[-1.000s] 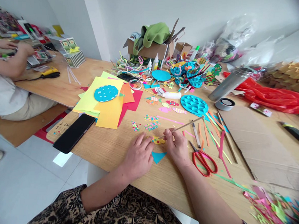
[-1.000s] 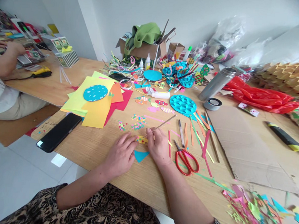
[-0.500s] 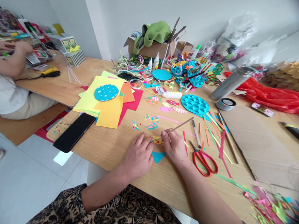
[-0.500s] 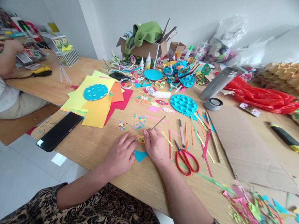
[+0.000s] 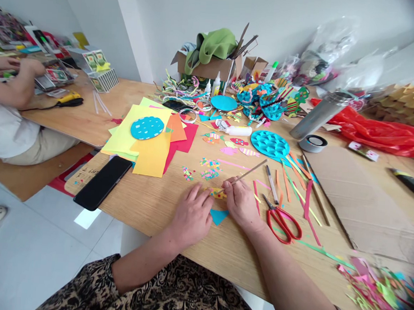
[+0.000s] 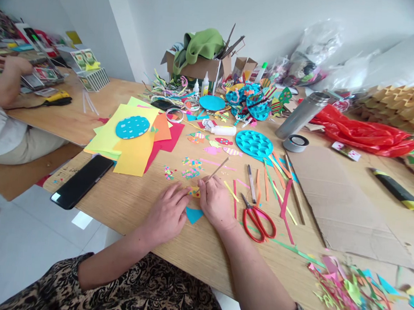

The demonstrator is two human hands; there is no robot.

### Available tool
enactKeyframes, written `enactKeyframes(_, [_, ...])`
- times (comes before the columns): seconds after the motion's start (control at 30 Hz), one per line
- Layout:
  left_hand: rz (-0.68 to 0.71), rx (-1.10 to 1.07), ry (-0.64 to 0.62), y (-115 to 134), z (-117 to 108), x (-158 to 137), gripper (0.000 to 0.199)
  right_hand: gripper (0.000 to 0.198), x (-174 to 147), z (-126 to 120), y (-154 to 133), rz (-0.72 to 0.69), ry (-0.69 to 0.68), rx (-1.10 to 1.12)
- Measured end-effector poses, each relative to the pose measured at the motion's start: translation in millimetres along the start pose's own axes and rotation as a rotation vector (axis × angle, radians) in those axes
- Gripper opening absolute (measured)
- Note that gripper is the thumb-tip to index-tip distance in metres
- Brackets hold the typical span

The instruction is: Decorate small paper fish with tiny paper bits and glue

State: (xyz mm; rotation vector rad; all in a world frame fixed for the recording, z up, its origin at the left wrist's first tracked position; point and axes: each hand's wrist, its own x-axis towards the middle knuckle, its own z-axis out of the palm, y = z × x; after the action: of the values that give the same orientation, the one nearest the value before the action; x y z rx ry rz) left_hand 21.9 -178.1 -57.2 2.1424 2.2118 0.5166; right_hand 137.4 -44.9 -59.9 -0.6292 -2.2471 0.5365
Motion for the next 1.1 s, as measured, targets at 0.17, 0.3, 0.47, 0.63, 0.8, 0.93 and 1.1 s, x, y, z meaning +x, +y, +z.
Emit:
enactKeyframes(0.17, [-0.001,0.002,0.000,0.2,0.3,0.1,0.040,0.028,0.2,-0.8,-1.1,-0.013,-0.009,0.001])
enactKeyframes(0.3, [0.001,0.016,0.002,0.2,1.3,-0.4,0.039,0.027,0.3,-1.3,-1.1,-0.040,-0.009,-0.013])
enactKeyframes(0.47, [0.007,0.017,0.012,-0.3,1.7,-0.1,0.040,0.024,0.2,-0.1,-0.9,-0.064,0.002,-0.033])
enactKeyframes(0.63, [0.008,0.023,0.009,-0.2,1.1,0.2,0.040,0.025,-0.4,0.3,-1.5,-0.050,0.017,-0.012])
enactKeyframes(0.8, [0.000,0.019,-0.003,0.9,-0.6,0.2,0.040,0.028,-2.0,-0.1,-2.2,0.025,0.068,0.040])
enactKeyframes(0.93, [0.000,0.018,-0.007,0.7,-0.7,0.3,0.040,0.027,-2.1,0.5,-1.6,0.020,0.074,0.032])
enactKeyframes(1.1, [-0.001,0.028,-0.013,0.2,0.0,0.6,0.041,0.027,-1.9,1.9,0.2,0.013,0.052,0.022])
